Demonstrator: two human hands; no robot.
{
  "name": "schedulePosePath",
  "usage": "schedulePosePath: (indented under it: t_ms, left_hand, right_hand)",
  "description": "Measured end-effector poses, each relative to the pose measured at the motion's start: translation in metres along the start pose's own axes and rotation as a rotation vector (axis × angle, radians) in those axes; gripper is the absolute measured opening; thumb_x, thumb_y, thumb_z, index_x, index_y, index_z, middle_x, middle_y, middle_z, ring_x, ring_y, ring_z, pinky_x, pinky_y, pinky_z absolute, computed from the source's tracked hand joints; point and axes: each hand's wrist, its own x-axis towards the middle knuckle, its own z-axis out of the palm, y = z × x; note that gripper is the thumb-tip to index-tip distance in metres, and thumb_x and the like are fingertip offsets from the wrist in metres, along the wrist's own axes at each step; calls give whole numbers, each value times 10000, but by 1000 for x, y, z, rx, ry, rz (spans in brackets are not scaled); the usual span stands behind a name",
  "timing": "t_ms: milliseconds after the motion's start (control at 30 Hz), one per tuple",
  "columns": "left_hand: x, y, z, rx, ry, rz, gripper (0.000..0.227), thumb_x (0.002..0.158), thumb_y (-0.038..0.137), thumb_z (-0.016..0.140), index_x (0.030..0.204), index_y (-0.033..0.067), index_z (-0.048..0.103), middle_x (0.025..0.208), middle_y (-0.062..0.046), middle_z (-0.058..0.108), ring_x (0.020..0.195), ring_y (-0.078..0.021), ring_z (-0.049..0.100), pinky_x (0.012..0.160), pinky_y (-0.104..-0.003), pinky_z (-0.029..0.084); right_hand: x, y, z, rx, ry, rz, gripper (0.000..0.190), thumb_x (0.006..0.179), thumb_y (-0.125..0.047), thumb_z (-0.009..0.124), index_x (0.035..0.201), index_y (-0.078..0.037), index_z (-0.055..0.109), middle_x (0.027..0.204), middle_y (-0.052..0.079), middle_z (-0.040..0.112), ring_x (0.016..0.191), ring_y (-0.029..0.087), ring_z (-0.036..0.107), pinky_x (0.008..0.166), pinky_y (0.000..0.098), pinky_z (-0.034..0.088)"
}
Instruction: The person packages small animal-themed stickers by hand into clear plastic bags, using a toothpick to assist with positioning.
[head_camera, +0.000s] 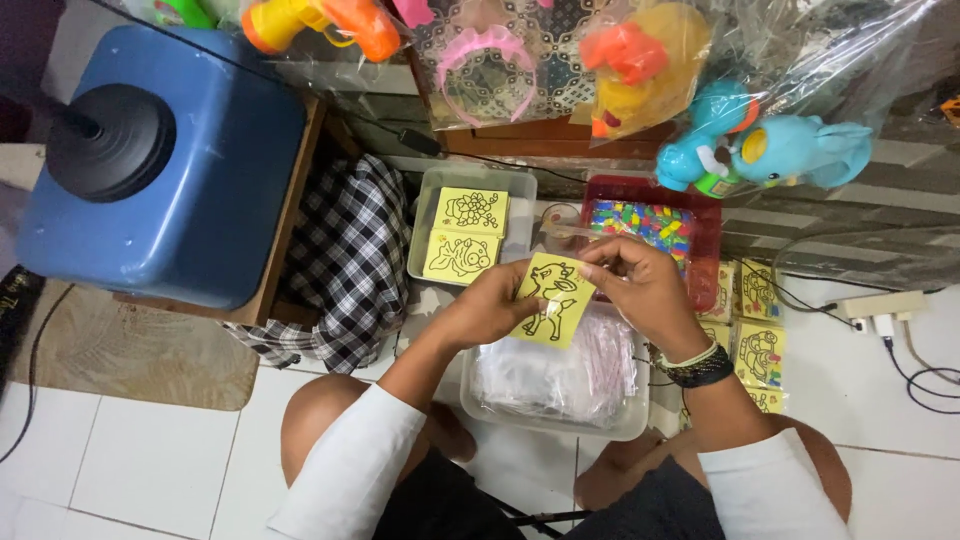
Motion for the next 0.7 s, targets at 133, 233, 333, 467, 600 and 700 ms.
schedulePosePath:
  t_ms: [133, 233, 333, 467, 600, 700]
  left_hand:
    - [-1, 8, -1, 78, 15, -22, 228, 869, -7, 706, 1089, -61, 680, 760, -150, 685, 693, -211, 613, 644, -355, 510]
    - [-1, 6, 1, 93, 37, -43, 247, 863, 5, 716, 1105, -38, 702, 777, -134, 694, 720, -210, 629, 673, -346, 519]
    - [4, 4, 6, 176, 59, -68, 313, 847, 67, 757, 1146, -8, 702, 822, -194, 726, 762, -286, 691, 695, -396, 535]
    - [11, 4, 6, 211, 205, -65, 215, 850, 117, 775, 1038, 20, 743, 775, -157, 752, 778, -292, 722, 734, -393, 558]
    - [14, 6, -3, 304, 330, -66, 187, 844, 163, 811, 1009, 86, 770, 778, -122, 779, 809, -330, 772, 763, -416, 576]
    - [17, 9, -13, 344, 364, -77, 193, 838, 213, 812, 1013, 141, 776, 808, -94, 786, 889, -347, 765, 794, -448, 569]
  right_hand:
    - [0, -18, -3, -189, -14, -92, 110, 874, -57, 819, 977, -32, 791, 1048, 130, 730, 961, 227, 701, 766, 320, 576]
    - [2, -10, -2, -266, -47, -143, 102, 860, -90, 823, 962, -100, 824, 1052, 128, 742, 957, 257, 719, 786, 360, 568]
    - [3, -7, -12, -282, -49, -169, 84, 860, -125, 831, 938, -101, 815, 1060, 125, 733, 994, 266, 710, 833, 367, 560]
    - [6, -12, -26, -135, -55, -204, 66, 863, -75, 804, 929, -75, 797, 1116, 144, 714, 1024, 245, 673, 916, 383, 527]
    - [22, 5, -55, -164, 94, -172, 52, 977, -90, 759, 970, -45, 784, 1046, 127, 725, 950, 212, 675, 867, 326, 508]
    - [35, 76, -81, -491, 195, -130, 88, 888, -48, 798, 968, -83, 797, 870, 128, 697, 768, 233, 630, 722, 361, 481]
